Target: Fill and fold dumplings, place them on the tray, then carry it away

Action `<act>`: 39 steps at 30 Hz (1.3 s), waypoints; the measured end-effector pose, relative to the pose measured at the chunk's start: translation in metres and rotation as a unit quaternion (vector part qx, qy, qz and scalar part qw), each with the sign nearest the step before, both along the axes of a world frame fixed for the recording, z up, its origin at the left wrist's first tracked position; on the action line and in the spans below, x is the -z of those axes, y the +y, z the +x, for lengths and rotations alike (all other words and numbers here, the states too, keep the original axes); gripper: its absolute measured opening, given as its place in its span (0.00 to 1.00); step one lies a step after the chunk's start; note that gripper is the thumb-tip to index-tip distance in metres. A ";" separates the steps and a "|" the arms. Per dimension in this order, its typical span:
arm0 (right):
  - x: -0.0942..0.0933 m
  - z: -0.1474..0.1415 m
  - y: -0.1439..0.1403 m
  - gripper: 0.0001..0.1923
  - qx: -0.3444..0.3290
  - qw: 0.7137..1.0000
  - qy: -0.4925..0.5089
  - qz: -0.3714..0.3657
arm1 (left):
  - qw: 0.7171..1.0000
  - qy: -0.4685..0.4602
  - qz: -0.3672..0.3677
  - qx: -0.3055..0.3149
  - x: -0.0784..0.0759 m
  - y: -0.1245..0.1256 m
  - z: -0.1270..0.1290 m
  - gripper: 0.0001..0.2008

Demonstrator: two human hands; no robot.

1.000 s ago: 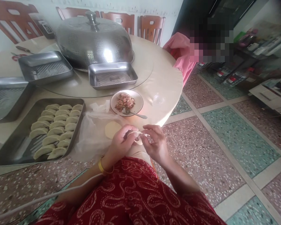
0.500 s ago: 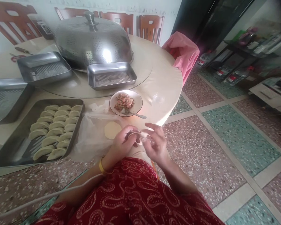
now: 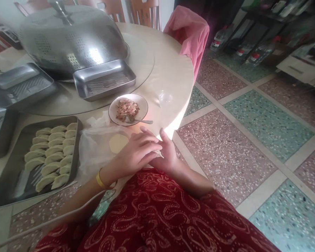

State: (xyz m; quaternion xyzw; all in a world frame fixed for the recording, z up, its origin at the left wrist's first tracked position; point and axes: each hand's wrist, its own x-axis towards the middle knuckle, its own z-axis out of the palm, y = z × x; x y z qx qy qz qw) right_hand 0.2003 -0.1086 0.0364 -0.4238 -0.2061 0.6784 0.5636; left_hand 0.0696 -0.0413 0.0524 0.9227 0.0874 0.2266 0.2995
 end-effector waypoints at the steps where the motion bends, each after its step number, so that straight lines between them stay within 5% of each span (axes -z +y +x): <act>1: 0.001 0.000 0.000 0.36 0.014 1.000 -0.009 -0.003 | 1.000 0.011 0.016 0.000 -0.001 0.001 0.000 0.10; 5: 0.001 -0.001 0.000 0.33 0.044 0.999 -0.018 -0.007 | 0.999 0.020 0.043 0.015 -0.005 0.005 0.004 0.10; 12: 0.003 0.002 -0.003 0.33 0.002 0.998 0.054 -0.006 | 0.993 0.018 -0.117 -0.008 0.004 0.007 0.011 0.04; 24: 0.009 0.002 -0.005 0.40 -0.006 0.995 -0.067 0.073 | 0.992 0.049 -0.108 0.036 0.010 0.006 0.022 0.06; 28: 0.013 0.003 -0.007 0.38 -0.009 0.996 0.072 0.057 | 0.996 0.041 0.006 0.084 0.012 0.011 0.021 0.06; 33: 0.009 0.004 -0.008 0.31 0.038 0.942 0.330 -0.047 | 0.988 -0.032 0.140 0.048 0.010 0.018 0.011 0.14; 39: 0.008 0.003 -0.009 0.29 0.055 0.923 0.379 -0.035 | 0.973 -0.068 0.219 0.001 0.012 0.010 0.006 0.02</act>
